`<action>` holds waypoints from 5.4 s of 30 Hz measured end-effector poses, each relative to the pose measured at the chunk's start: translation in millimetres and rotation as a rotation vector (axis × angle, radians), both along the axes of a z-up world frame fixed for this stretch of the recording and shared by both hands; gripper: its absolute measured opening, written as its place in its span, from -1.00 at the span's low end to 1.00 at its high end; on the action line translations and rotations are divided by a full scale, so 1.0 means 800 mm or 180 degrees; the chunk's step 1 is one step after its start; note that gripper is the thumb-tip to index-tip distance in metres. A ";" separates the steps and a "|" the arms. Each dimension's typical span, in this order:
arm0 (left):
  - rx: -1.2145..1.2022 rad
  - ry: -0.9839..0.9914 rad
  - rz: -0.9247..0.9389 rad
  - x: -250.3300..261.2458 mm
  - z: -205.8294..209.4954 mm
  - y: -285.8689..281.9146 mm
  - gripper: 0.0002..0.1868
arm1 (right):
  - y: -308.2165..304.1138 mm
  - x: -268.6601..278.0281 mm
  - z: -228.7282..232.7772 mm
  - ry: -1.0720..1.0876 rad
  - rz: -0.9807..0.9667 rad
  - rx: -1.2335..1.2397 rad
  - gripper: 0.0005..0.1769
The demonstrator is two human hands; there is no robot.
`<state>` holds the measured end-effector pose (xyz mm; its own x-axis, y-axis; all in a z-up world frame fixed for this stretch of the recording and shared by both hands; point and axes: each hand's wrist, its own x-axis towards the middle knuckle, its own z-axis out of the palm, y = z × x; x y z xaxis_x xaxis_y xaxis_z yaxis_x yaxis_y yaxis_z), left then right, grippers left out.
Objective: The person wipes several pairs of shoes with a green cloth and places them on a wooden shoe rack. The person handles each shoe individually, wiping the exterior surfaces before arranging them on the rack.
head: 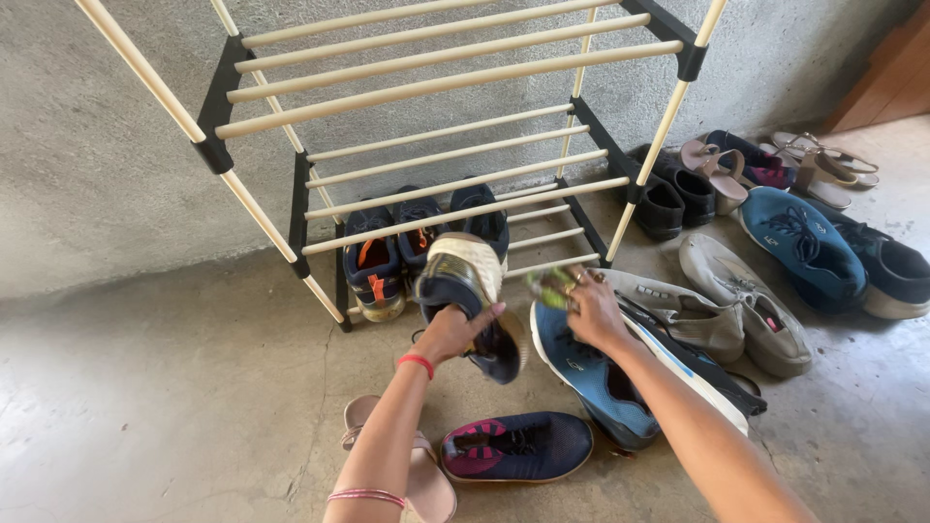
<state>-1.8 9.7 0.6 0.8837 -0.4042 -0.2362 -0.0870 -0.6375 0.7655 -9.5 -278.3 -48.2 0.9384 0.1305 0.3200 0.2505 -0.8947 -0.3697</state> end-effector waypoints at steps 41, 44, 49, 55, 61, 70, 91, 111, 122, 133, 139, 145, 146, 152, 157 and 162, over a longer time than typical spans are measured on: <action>0.0871 0.0520 0.0607 0.019 -0.227 -0.135 -0.41 | -0.003 -0.012 -0.151 0.1322 -0.0508 0.1056 -0.57; 0.0078 0.0979 0.0995 0.041 -0.225 -0.140 -0.37 | -0.005 -0.008 -0.156 0.1162 -0.0430 0.1084 -0.57; 0.0685 0.0759 0.1569 0.015 -0.188 -0.167 -0.26 | -0.019 -0.002 -0.156 0.0889 -0.0571 0.0998 -0.53; 0.0244 0.0550 0.1868 0.043 -0.202 -0.152 -0.27 | -0.021 0.005 -0.098 0.0777 -0.1010 0.0800 -0.51; -0.3024 0.0994 0.1505 0.044 -0.070 -0.084 -0.03 | 0.082 -0.004 0.042 0.0069 -0.0451 0.0680 0.00; -0.3598 0.1560 0.2456 0.031 0.034 -0.039 0.08 | 0.127 -0.075 0.081 -0.1440 0.0483 -0.0595 -0.14; -0.1766 0.0261 0.0022 -0.023 0.049 -0.027 -0.53 | 0.067 -0.030 0.107 -0.0777 0.0665 0.0181 -0.29; 0.1406 -0.1012 -0.1796 -0.083 -0.116 -0.037 -0.48 | -0.013 -0.004 -0.149 0.1475 -0.0014 0.0619 -0.53; -0.0259 0.2500 0.0673 -0.027 -0.163 -0.113 0.04 | 0.008 -0.017 -0.145 0.1820 -0.0426 0.1053 -0.58; -0.3505 0.3137 0.3147 0.007 -0.255 -0.118 -0.13 | 0.007 -0.026 -0.116 0.2392 -0.1068 0.2236 -0.29; -0.4284 0.2835 0.3848 0.008 -0.270 -0.136 -0.14 | 0.007 -0.023 -0.112 0.2170 -0.1009 0.2063 -0.35; -0.5002 0.3042 0.3076 0.004 -0.260 -0.119 -0.54 | 0.006 -0.011 -0.071 0.1899 -0.1216 0.2549 -0.38; -0.5079 0.3096 0.2897 -0.001 -0.234 -0.113 -0.58 | 0.006 -0.010 -0.053 0.1796 -0.1184 0.2480 -0.42; -0.4502 0.2860 0.1590 -0.006 -0.046 -0.082 -0.49 | 0.031 -0.003 0.043 0.0549 -0.0727 0.1463 -0.50; -0.4696 0.2595 0.1713 0.008 0.001 -0.085 -0.56 | 0.081 -0.027 0.070 -0.1034 -0.0349 0.0530 -0.24; -0.4936 0.2411 0.1982 0.005 -0.004 -0.073 -0.57 | 0.101 -0.055 0.079 -0.0840 -0.0056 0.0359 -0.22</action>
